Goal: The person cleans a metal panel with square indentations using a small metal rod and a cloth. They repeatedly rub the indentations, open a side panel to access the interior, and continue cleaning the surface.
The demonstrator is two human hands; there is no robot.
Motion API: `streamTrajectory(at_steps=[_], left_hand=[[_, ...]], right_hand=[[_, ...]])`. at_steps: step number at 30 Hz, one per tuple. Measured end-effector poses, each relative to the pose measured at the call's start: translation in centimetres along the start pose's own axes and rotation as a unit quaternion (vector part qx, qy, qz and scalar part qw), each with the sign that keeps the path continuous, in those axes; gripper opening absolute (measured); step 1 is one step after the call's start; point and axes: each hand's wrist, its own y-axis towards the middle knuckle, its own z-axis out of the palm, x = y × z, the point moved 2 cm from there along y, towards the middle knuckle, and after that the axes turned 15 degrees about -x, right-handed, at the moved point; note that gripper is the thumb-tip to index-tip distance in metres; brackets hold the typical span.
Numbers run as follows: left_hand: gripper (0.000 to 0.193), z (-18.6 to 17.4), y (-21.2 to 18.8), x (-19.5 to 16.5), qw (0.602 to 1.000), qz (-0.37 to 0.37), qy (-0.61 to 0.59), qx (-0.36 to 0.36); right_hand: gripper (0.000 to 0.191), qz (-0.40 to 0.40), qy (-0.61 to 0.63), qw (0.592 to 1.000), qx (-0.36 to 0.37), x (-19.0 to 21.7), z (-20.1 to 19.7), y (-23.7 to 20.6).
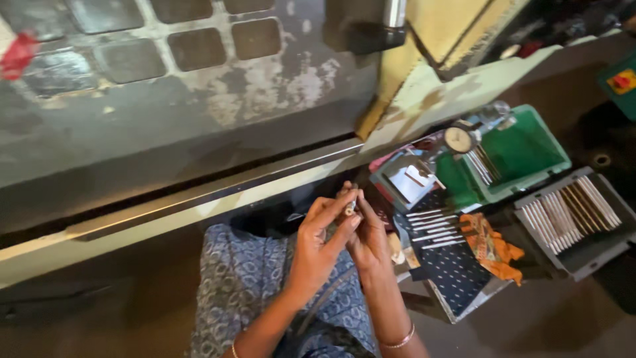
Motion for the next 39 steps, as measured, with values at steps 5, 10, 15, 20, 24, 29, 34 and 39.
streamTrajectory(at_steps=[5, 10, 15, 20, 24, 29, 34, 39], left_hand=[[0.032, -3.4, 0.6, -1.2, 0.999, 0.0, -0.045, -0.031], [0.036, -7.6, 2.7, -0.6, 0.976, -0.122, -0.178, -0.044], [0.044, -10.3, 5.1, -1.5, 0.947, -0.179, -0.264, -0.044], [0.047, -14.1, 11.3, -5.4, 0.958, -0.137, -0.241, -0.073], [0.044, -16.9, 17.1, -6.8, 0.953, -0.086, -0.257, -0.138], [0.03, -17.2, 22.4, -7.5, 0.826, 0.363, 0.313, -0.298], [0.048, -17.9, 26.5, -6.9, 0.684, 0.454, 0.503, -0.268], [0.055, -18.3, 28.3, -6.6, 0.672, 0.43, 0.563, -0.214]], right_hand=[[0.029, -0.008, -0.03, 0.998, -0.063, -3.8, 2.0, 0.3], [0.033, 0.021, -0.075, 0.993, 0.089, -7.6, 5.5, -1.4], [0.047, 0.074, -0.205, 0.938, 0.271, -9.8, 10.4, -1.7], [0.05, 0.102, -0.122, 0.982, 0.106, -10.3, 16.3, 1.2], [0.043, -0.045, -0.159, 0.958, 0.236, -10.5, 21.3, 5.3], [0.031, -0.602, -0.359, 0.671, 0.239, -12.6, 26.6, 11.6], [0.03, -0.821, -0.457, 0.285, 0.19, -13.9, 29.6, 15.1], [0.032, -0.795, -0.481, 0.306, 0.206, -14.8, 30.5, 16.3]])
